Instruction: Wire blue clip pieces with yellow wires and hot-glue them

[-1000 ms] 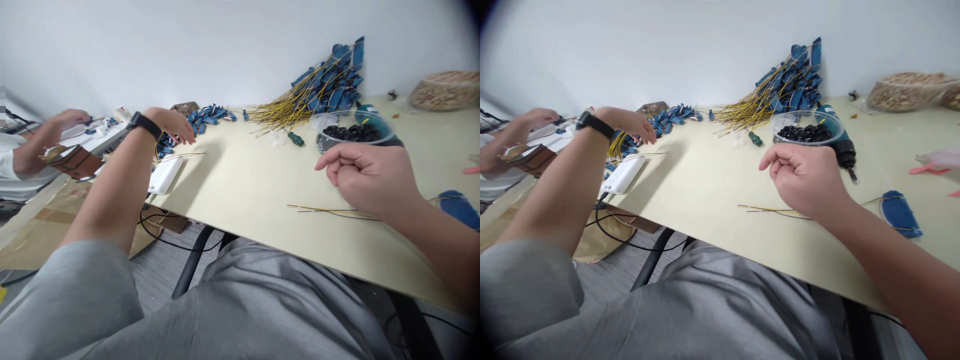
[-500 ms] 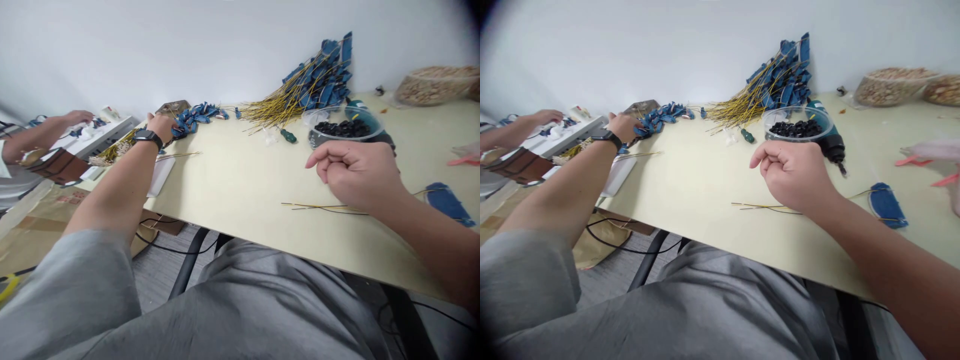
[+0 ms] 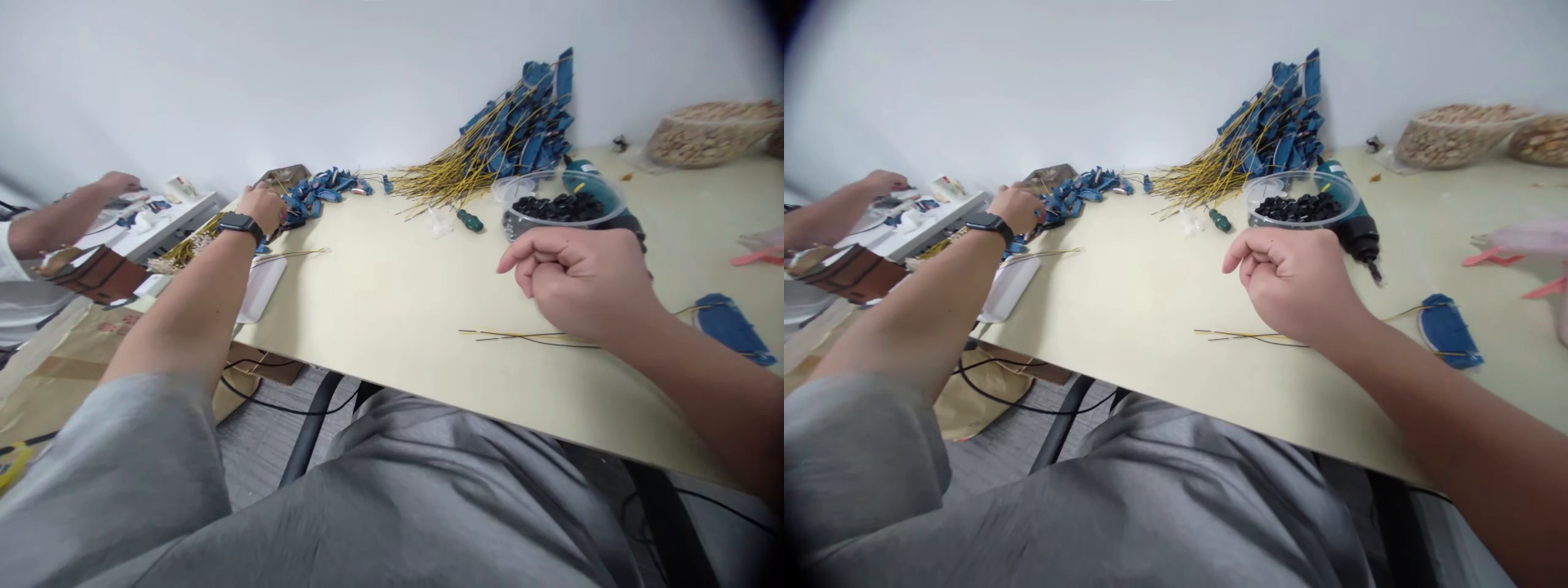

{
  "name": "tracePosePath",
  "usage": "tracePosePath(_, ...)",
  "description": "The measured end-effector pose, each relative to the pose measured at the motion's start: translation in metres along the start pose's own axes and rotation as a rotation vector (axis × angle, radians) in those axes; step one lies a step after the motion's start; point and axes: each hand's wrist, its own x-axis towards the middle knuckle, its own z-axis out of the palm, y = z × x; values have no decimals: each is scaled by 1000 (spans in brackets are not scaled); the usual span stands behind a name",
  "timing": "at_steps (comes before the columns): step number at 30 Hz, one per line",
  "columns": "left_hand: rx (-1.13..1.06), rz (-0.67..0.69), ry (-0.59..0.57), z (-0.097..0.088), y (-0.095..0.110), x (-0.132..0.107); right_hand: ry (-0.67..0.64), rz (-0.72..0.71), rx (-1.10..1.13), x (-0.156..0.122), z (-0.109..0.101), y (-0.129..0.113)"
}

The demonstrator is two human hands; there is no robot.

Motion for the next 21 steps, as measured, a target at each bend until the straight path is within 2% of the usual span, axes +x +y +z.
tracePosePath(3, -59, 25, 50, 5, -3, 0, 29, -14, 15, 0, 1, 0)
tracePosePath(8, -154, 74, 113, 13, -5, 2, -7, -14, 36, 0, 1, 0)
tracePosePath(12, -187, 96, 125, 12, 0, 1, -25, 11, 39, -1, 1, 0)
tracePosePath(17, -177, 48, 138, 0, 7, -1, -50, 5, 58, 0, 0, -2)
tracePosePath(21, -132, -34, 170, -25, 24, 1, -68, 15, 73, 1, 0, -3)
